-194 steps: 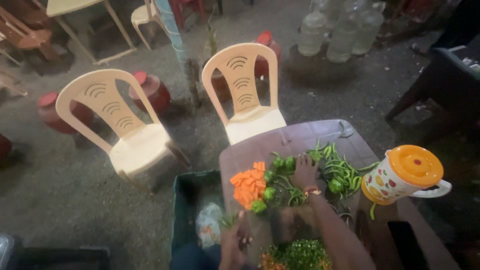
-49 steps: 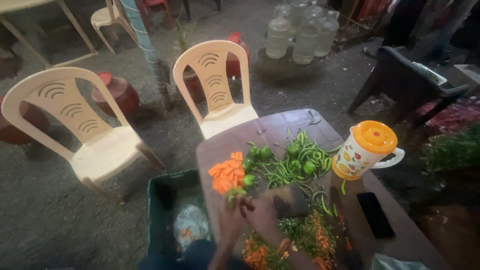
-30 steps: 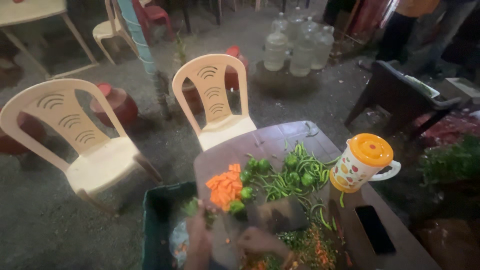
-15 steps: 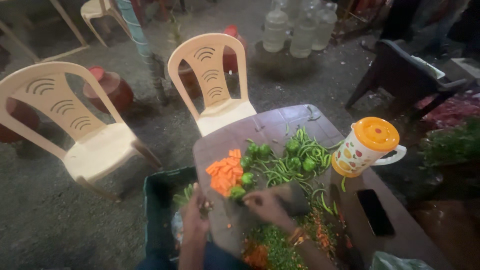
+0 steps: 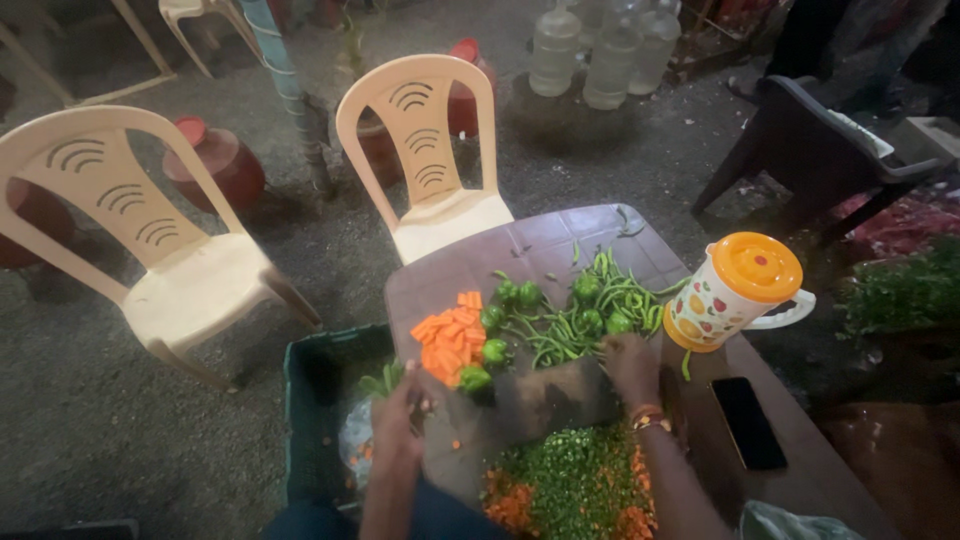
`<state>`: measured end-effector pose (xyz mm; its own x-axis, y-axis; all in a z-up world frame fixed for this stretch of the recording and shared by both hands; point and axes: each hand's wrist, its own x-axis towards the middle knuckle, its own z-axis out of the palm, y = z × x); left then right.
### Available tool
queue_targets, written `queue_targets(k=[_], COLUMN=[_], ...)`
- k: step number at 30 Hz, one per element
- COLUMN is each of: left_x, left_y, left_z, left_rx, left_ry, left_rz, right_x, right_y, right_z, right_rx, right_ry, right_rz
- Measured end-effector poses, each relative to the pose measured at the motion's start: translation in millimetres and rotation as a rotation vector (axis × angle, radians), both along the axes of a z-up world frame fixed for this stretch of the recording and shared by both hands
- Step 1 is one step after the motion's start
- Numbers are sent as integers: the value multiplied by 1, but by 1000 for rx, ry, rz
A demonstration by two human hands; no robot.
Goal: The person chops green chilies and other vegetables on a wooden cutting board using a small knife.
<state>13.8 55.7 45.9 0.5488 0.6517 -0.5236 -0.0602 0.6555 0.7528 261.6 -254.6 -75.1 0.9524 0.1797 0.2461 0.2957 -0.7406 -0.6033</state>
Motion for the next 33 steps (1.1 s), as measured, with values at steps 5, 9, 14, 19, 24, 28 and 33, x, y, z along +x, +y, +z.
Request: queue_targets(k=[5, 9, 14, 19, 24, 28, 33], left_x=[1, 5, 6, 9, 12, 9, 8], left_y=[3, 10, 10, 10, 16, 11, 2], left_z=[-17, -43, -49, -55, -76, -85, -56], left_rx=[-12, -37, -31, -37, -11, 0, -27], left_ry=[24, -42, -52, 0, 57, 26, -2], left_rz=[15, -7, -4, 12, -41, -95, -69], right_x=[8, 1, 12, 42, 35, 44, 64], right_y=[6, 13, 17, 27, 42, 48, 57], right_z=[20, 36, 36, 11, 10, 16, -11], right_rx=[-246, -253, -233, -257, -230, -321, -407], right_ry=[215, 211, 152, 138, -120, 296, 273], right_rz=[44, 59, 160, 192, 169, 317, 391])
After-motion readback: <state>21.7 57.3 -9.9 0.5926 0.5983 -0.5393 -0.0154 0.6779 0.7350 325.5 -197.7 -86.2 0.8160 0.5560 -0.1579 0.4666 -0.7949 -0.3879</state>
